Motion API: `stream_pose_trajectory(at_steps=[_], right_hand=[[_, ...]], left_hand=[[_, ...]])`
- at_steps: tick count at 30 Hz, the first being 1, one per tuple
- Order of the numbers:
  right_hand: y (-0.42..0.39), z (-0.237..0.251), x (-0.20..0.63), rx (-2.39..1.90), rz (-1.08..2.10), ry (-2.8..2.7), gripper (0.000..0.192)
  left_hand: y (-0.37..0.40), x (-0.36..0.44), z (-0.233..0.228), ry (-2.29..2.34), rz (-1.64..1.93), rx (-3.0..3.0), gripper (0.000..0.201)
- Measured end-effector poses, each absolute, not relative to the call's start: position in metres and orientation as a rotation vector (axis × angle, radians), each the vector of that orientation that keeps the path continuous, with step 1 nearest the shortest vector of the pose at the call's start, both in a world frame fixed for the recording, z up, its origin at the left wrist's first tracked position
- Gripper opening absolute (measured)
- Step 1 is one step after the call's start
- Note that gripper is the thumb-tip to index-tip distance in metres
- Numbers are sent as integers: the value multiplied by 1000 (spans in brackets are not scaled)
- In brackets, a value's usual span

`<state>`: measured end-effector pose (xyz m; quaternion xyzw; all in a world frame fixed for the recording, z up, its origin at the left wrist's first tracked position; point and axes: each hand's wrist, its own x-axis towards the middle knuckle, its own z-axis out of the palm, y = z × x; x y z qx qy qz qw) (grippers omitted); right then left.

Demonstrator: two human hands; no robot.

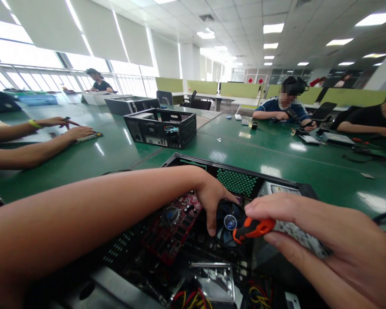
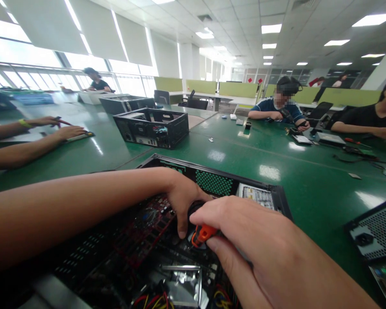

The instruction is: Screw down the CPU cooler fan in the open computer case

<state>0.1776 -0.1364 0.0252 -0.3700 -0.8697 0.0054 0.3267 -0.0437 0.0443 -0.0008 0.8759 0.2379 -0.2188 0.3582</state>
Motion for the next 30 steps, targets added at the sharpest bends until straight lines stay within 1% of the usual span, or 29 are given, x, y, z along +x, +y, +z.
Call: stream_pose_trajectory(at_steps=[3,7,11,14,17,21,24,27,30], right_hand=[[-133,29,174,-927,37,-2313,31],[-129,33,173,-896,79,-2338,37],[-128,31,174,-880,50,-2366,38],[-128,31,176,-882,51,-2390,38],[-128,33,177,-856,41,-2359,34],[-128,35,177,-910,133,-2343,19],[-128,35,177,-947,181,-2335,12],[-128,34,178,-960,151,-2342,12],[-128,35,177,-921,87,-2348,19]], left_hand=[[44,-45,-1,591,-602,2265,110],[43,-43,1,604,-649,2272,110],[42,-42,2,637,-618,2290,116],[42,-42,2,657,-578,2291,114],[41,-42,4,660,-610,2281,114],[39,-40,9,662,-673,2267,127],[38,-39,10,652,-707,2257,131],[37,-38,10,647,-705,2256,130],[36,-37,10,687,-723,2258,132]])
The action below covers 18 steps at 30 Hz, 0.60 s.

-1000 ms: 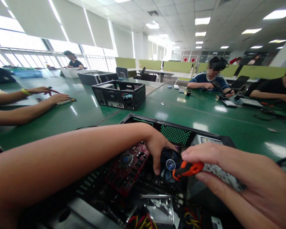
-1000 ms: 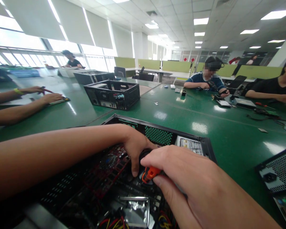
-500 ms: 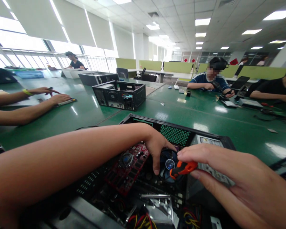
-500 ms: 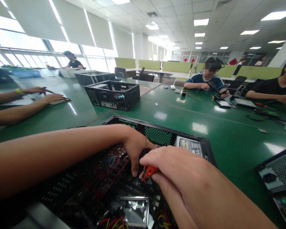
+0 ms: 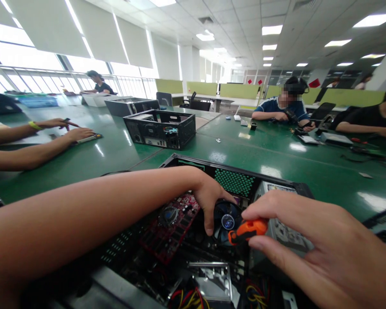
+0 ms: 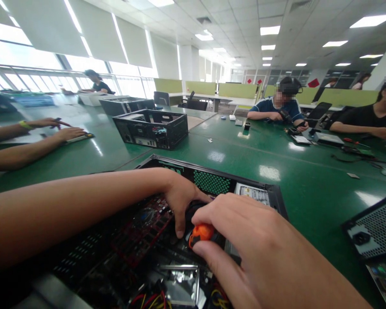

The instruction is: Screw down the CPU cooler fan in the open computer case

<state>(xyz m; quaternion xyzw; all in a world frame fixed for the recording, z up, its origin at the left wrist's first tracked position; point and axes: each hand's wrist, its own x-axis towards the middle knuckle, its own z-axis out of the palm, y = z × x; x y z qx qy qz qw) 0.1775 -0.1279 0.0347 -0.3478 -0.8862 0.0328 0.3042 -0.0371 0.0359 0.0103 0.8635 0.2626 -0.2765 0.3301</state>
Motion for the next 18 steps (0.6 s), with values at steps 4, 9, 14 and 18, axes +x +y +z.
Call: stream_pose_trajectory(at_steps=[4,9,14,18], right_hand=[[-131,33,177,-871,61,-2312,29],[-139,15,194,-1008,149,-2269,20],[-144,2,208,-1074,171,-2247,21],[-137,14,196,-1086,218,-2276,16]], left_hand=[[35,-36,10,716,-711,2266,134],[35,-35,12,734,-703,2283,134],[34,-34,16,740,-722,2269,132],[35,-34,15,716,-697,2236,126]])
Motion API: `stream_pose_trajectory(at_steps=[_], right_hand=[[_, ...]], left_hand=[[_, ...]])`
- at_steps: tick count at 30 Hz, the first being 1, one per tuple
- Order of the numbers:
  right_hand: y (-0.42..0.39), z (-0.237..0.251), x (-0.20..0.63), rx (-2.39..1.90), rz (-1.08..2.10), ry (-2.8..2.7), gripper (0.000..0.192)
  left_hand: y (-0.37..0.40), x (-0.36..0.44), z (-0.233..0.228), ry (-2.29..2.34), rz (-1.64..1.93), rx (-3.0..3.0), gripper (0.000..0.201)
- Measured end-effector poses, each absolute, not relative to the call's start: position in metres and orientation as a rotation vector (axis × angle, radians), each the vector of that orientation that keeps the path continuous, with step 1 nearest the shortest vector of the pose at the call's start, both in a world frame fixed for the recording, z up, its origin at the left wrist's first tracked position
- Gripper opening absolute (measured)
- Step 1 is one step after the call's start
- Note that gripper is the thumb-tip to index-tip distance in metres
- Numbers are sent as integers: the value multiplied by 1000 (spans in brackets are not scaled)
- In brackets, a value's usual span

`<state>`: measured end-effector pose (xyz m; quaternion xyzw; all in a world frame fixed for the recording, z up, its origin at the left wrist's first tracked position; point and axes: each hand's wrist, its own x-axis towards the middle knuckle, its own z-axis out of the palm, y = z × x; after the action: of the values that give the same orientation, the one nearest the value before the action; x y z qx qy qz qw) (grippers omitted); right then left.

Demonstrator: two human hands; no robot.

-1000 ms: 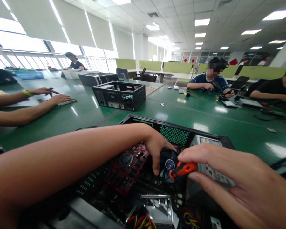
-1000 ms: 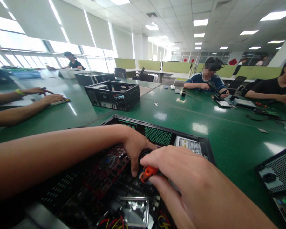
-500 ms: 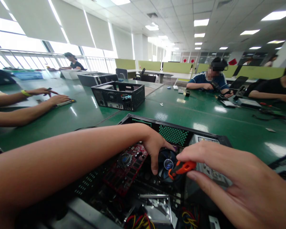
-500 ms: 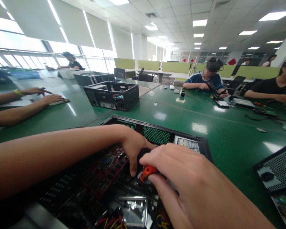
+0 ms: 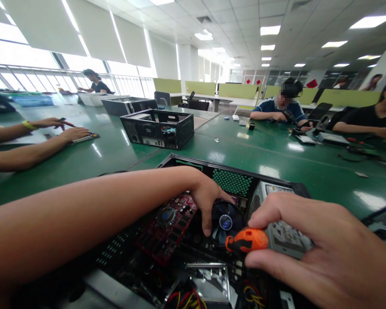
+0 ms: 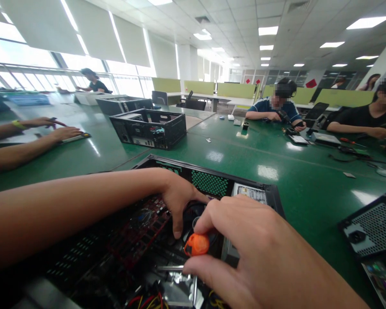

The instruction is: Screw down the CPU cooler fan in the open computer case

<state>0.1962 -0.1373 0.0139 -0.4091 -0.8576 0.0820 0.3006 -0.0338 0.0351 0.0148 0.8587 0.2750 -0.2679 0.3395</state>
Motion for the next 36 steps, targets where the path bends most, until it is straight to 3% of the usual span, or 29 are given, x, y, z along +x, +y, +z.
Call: stream_pose_trajectory(at_steps=[7,14,18,23,27,31,36], right_hand=[[-131,32,183,-1007,215,-2338,3],[-132,38,183,-848,301,-2378,32],[-131,39,183,-833,349,-2389,35],[-131,37,186,-983,320,-2368,7],[-134,34,190,-1046,245,-2345,3],[-139,33,202,-1007,43,-2261,25],[-147,28,215,-1071,-170,-2214,30]], left_hand=[[34,-34,14,734,-692,2210,127],[36,-32,13,794,-779,2292,136],[37,-32,14,788,-772,2285,138],[37,-32,13,727,-740,2214,121],[37,-32,12,712,-718,2225,122],[38,-31,14,715,-742,2223,127],[40,-34,12,709,-715,2189,123]])
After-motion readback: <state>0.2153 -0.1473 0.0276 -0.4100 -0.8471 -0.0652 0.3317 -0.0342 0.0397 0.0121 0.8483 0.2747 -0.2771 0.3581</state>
